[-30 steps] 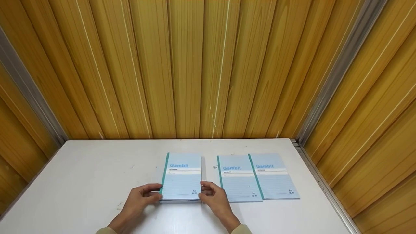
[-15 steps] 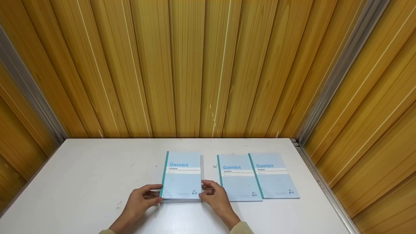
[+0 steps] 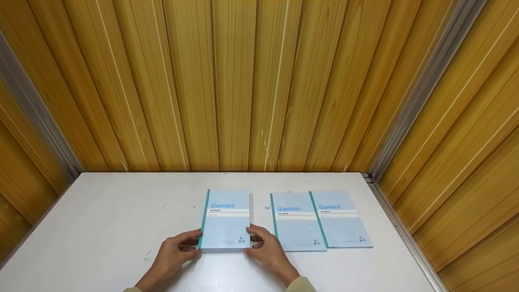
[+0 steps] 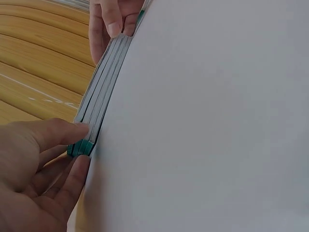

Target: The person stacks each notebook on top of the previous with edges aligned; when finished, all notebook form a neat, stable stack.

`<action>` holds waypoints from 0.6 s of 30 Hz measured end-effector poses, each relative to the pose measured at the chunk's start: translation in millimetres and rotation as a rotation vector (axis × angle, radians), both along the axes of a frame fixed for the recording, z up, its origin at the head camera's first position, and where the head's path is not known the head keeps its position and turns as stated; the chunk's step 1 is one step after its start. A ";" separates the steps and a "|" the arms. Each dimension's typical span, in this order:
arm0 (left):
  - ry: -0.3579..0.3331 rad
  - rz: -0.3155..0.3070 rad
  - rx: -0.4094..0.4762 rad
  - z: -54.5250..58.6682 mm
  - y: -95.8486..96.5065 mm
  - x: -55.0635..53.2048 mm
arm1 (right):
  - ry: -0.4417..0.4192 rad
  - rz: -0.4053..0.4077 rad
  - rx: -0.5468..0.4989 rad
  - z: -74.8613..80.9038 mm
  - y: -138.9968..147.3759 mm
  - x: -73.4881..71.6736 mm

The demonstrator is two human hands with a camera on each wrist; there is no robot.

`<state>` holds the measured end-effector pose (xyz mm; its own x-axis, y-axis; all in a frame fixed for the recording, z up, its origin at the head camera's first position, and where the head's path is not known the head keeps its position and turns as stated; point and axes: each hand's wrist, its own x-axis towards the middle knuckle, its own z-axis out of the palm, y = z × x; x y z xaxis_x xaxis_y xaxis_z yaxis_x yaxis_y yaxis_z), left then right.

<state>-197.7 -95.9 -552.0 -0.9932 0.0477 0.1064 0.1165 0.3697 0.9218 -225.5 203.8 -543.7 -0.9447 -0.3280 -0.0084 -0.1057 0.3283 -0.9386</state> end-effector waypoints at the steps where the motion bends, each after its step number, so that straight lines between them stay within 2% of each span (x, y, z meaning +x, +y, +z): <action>1: 0.006 0.004 -0.013 -0.2 0.4 0.2 | 0.002 0.004 0.001 -0.6 0.0 -0.3; 6: 0.030 0.021 -0.064 -2.1 2.3 0.6 | 0.022 0.001 0.018 -3.9 0.1 -1.9; 18: 0.046 0.011 -0.077 -3.6 2.5 1.5 | 0.025 -0.001 0.026 -6.4 1.4 -2.3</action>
<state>-196.3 -93.4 -555.6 -0.9878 0.0461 0.1487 0.1537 0.4406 0.8844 -227.9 205.2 -550.1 -0.9450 -0.3269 0.0067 -0.1285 0.3525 -0.9270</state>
